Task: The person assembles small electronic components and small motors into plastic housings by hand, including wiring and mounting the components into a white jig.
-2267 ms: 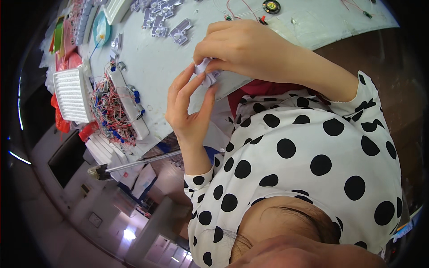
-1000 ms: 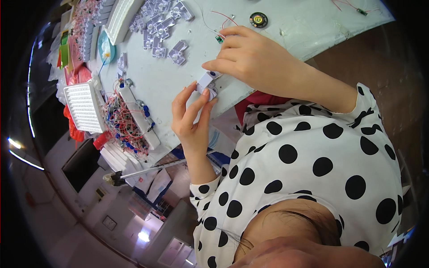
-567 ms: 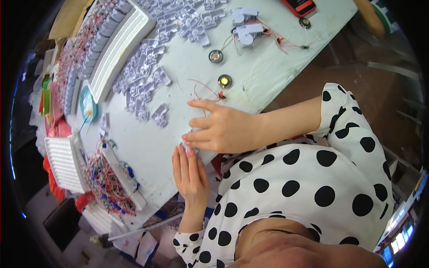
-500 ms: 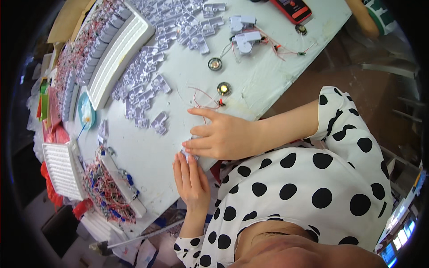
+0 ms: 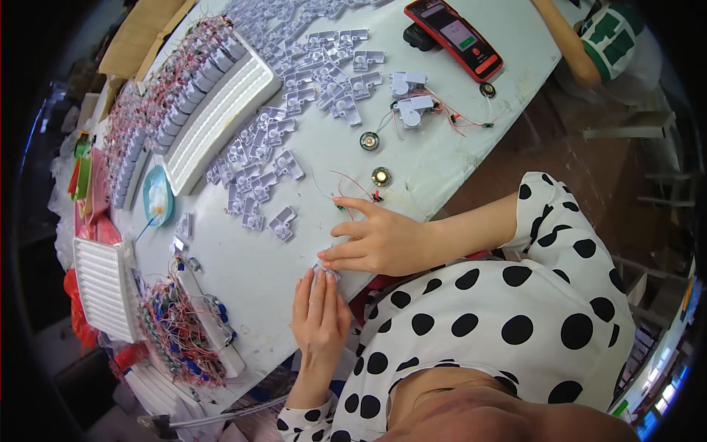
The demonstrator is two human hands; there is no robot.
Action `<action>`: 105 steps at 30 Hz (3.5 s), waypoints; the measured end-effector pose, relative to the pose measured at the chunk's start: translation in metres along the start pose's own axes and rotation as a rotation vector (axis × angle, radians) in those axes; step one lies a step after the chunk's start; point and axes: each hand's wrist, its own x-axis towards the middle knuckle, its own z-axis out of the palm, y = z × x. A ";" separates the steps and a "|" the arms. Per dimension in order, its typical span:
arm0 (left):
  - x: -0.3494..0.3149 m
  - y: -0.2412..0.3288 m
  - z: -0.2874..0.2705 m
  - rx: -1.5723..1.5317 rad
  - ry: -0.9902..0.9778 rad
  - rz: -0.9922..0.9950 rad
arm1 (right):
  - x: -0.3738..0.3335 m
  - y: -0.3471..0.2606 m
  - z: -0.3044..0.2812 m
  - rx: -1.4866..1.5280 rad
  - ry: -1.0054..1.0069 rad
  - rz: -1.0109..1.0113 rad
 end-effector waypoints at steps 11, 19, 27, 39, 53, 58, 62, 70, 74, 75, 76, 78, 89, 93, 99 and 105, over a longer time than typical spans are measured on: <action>0.110 0.015 0.022 0.133 0.030 0.055 | -0.005 0.062 -0.050 -0.324 0.061 0.151; 0.126 0.013 0.020 0.007 0.024 0.052 | -0.054 0.203 -0.174 -0.780 0.336 0.587; 0.081 0.006 0.014 -0.203 0.133 -0.085 | -0.077 0.257 -0.178 -1.089 0.123 0.631; 0.049 -0.008 -0.002 -0.188 0.306 -0.254 | -0.078 0.222 -0.197 -1.091 0.269 0.638; 0.014 -0.029 0.025 -0.288 0.506 -0.488 | -0.118 0.170 -0.162 -0.773 0.501 0.618; 0.013 -0.031 0.027 -0.343 0.529 -0.508 | -0.129 0.180 -0.159 -0.775 0.303 0.633; 0.015 -0.027 0.027 -0.380 0.542 -0.525 | -0.133 0.182 -0.161 -0.788 0.169 0.651; 0.006 -0.028 0.027 -0.361 0.609 -0.536 | -0.120 0.177 -0.157 -0.651 0.363 0.550; 0.007 -0.032 0.018 -0.326 0.562 -0.514 | -0.109 0.155 -0.154 -0.574 0.580 0.440; 0.012 -0.034 0.018 -0.305 0.568 -0.558 | -0.101 0.141 -0.156 -0.576 0.582 0.395; 0.014 -0.035 0.013 -0.304 0.572 -0.546 | -0.088 0.129 -0.145 -0.479 0.635 0.357; 0.017 -0.040 0.006 -0.295 0.576 -0.555 | -0.060 0.102 -0.135 -0.447 0.549 0.222; 0.019 -0.061 -0.028 -0.022 0.437 -0.398 | 0.040 -0.014 -0.027 0.229 -0.127 0.138; 0.003 -0.082 -0.051 0.091 0.513 -0.423 | 0.035 -0.021 -0.003 0.297 -0.191 0.148; -0.080 -0.121 -0.093 0.167 0.875 -0.724 | 0.029 -0.012 0.008 0.261 -0.208 0.134; -0.125 -0.106 -0.099 -0.001 1.026 -0.993 | 0.035 -0.012 0.010 0.297 -0.219 0.133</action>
